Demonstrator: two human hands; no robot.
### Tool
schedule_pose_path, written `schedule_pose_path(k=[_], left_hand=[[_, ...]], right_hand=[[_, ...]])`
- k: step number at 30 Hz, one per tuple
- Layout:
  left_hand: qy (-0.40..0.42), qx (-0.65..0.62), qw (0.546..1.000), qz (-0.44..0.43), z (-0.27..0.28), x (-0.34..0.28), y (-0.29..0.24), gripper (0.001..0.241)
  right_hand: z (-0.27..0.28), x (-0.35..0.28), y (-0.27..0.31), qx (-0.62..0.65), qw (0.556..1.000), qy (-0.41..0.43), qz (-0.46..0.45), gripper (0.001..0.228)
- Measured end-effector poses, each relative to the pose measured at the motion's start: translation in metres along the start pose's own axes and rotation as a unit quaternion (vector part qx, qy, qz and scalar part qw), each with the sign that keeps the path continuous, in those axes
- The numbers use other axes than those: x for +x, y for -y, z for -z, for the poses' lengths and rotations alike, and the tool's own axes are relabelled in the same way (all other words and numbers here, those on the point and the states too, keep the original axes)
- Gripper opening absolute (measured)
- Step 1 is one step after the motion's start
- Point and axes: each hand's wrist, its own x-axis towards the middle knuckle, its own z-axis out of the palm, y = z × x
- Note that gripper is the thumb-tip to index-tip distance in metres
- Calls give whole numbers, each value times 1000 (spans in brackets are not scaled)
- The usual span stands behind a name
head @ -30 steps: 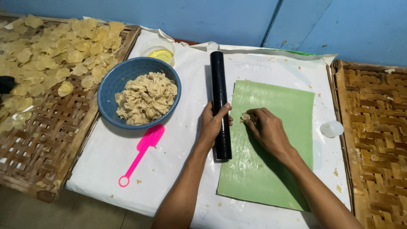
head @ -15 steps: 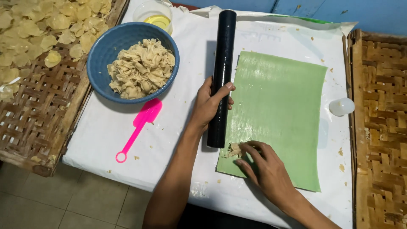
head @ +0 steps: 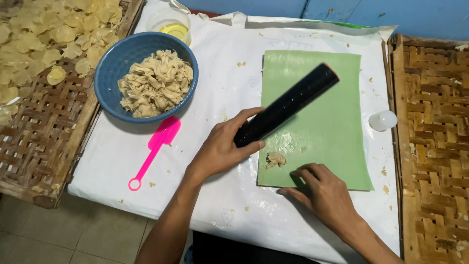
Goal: Flattening pieces of dough using a rolling tool on a mat to prepare crackers.
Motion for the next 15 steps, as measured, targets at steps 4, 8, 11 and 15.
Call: schedule_pose_path(k=[4,8,11,15], left_hand=[[8,43,999,27,-5,-6,-5,64],[-1,42,998,47,-9,-11,-5,59],[-1,61,998,33,-10,-16,-2,56],[20,138,990,0,-17,-17,3,56]], right_hand=[[9,31,24,55,997,-59,-9,46],[-3,47,23,81,995,-50,40,33],[-12,47,13,76,995,-50,33,26],[-3,41,14,99,986,-88,96,34]])
